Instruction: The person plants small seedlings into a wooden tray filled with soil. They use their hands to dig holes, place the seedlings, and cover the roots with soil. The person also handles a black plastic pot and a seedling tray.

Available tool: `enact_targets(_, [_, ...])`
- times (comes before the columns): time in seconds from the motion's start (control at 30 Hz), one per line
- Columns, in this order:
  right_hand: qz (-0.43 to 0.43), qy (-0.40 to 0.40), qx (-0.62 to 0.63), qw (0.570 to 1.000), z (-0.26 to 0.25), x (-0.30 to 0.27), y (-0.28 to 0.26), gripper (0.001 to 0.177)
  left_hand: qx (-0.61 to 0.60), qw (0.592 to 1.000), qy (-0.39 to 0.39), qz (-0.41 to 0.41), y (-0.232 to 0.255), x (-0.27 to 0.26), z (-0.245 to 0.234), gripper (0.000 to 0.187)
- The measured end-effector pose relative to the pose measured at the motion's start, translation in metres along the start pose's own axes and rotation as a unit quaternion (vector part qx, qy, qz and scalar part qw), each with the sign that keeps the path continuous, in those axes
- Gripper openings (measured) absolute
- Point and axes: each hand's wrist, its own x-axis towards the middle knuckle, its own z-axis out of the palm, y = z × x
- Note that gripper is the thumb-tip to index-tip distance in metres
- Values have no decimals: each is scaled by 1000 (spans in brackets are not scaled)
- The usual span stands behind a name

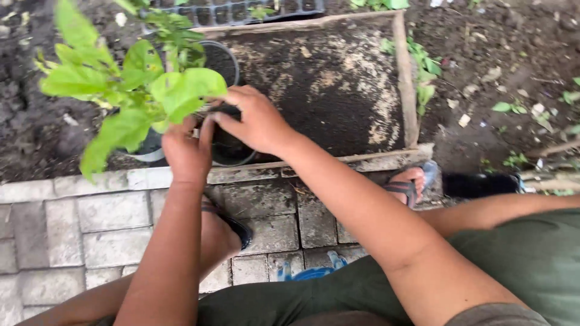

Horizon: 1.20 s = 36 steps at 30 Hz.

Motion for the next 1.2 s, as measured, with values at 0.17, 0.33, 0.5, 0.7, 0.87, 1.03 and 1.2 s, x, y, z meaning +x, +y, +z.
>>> enact_targets(0.17, [88,60,-19,994,-15,-16,60,25,-31,983,-114,-139,-9,-31,9,35])
enact_targets(0.33, [165,162,-178,956,-63,-76,116,24,-41,981,-114,-148,1,-34,15,35])
enact_targets(0.5, [372,175,-313,856,-103,-144,121,73,-62,976,-130,-162,-4,-35,27,35])
enact_targets(0.7, [435,51,-243,865,-92,-146,126,85,-78,973,-125,-176,2,-41,29,35])
enact_targets(0.87, [312,-71,-305,897,-83,-139,115,88,-77,972,-131,-180,1,-44,24,35])
enact_targets(1.03, [251,-166,-376,876,-74,-144,139,75,-80,970,-128,-188,-6,-38,24,35])
enact_targets(1.2, [207,-156,-430,865,-61,-152,168,46,-71,967,-126,-209,-19,-17,28,35])
